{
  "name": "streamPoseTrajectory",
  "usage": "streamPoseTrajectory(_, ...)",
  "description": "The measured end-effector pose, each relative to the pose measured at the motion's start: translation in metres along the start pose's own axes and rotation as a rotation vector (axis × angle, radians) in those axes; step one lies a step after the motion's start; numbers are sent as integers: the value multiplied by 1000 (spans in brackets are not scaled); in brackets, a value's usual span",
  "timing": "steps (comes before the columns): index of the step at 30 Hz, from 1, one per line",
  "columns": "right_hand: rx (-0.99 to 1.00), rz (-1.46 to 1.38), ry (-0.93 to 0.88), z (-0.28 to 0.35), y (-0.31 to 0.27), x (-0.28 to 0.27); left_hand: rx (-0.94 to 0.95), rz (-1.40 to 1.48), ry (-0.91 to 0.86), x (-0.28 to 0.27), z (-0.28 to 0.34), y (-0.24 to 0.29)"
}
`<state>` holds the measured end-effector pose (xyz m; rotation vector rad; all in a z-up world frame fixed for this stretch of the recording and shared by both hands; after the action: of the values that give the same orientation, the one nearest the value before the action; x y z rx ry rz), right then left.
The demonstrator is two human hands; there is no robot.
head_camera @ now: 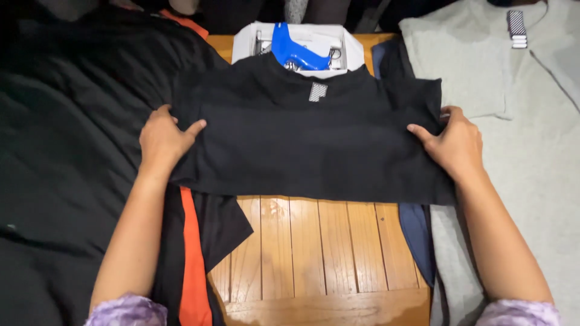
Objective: The person smooths a black graphic t-shirt on a wooden table, then uses a blue hot glue gun to apply adhesive to a small fabric strip on the collar. After setting the glue gun aside, the person folds the t-shirt sleeves and body into a compact rectangle.
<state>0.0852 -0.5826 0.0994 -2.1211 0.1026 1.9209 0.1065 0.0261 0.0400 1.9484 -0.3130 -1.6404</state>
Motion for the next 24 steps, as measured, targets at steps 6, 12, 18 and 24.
streamPoseTrajectory(6,105,171,-137,-16,-5,17,-239,-221,-173,19,-20,8)
streamPoseTrajectory(12,-152,243,-83,-13,-24,54,-15,-46,-38,34,-15,9)
streamPoseTrajectory(18,-99,43,-116,-15,-27,87,-157,164,-120,42,-21,-1)
streamPoseTrajectory(24,133,-202,-259,-2,-43,59,-191,419,-51,63,-26,-13)
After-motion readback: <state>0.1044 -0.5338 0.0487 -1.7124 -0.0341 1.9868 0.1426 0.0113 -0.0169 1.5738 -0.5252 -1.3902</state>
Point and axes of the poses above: each hand's wrist, its own z-axis away from the middle knuckle, its own x-axis out of the palm, y = z × x, the point moved 10 cm from there along -z, towards the middle knuckle, and after that the axes turned 10 degrees about z, right-handed, at the moved point
